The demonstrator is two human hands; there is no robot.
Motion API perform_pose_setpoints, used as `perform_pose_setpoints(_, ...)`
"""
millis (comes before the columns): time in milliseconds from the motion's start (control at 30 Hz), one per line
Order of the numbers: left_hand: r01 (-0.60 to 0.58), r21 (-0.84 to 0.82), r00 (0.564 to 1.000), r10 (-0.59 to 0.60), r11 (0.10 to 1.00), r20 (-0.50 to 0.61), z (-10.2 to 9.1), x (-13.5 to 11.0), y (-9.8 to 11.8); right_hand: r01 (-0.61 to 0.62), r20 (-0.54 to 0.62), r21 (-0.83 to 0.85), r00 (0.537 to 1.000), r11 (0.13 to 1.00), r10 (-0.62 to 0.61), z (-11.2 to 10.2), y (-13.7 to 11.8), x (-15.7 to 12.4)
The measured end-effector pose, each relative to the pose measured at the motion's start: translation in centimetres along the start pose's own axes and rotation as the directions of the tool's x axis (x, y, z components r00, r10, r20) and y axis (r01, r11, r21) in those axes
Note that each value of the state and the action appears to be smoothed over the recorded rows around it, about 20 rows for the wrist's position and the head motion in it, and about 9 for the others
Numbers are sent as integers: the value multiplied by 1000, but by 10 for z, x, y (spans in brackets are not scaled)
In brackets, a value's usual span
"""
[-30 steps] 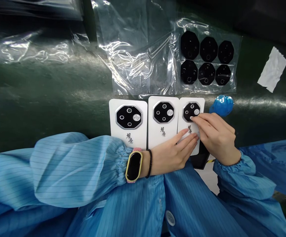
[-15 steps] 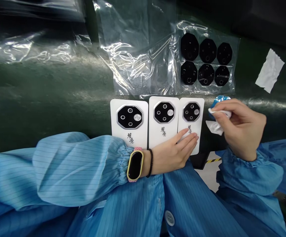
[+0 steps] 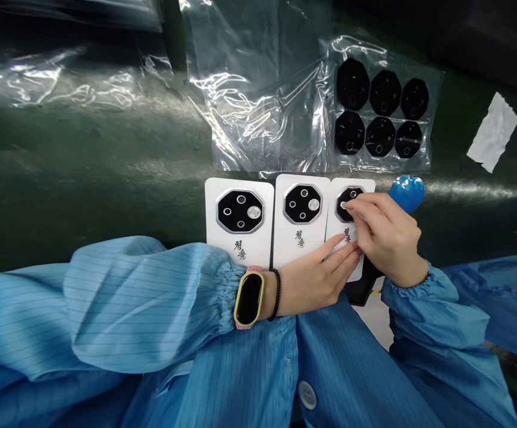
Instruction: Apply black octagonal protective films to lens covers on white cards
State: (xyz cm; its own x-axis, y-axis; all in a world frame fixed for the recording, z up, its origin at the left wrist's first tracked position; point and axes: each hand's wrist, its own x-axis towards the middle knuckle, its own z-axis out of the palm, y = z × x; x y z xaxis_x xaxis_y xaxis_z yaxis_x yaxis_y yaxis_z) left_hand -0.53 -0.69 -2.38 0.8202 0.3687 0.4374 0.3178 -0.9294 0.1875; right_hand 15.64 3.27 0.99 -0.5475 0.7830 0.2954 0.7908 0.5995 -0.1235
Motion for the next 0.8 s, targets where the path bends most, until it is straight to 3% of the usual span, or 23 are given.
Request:
perform_pose_setpoints(300,4,20,1000,-4,1000,2,-2,0,0,134,43,-159,991,978,-129,-3,-2,1)
perform_pose_setpoints(800,3,22,1000,-3,1000,-4,0,0,1,78,21,-86,997,993,-77,-3,-2,0)
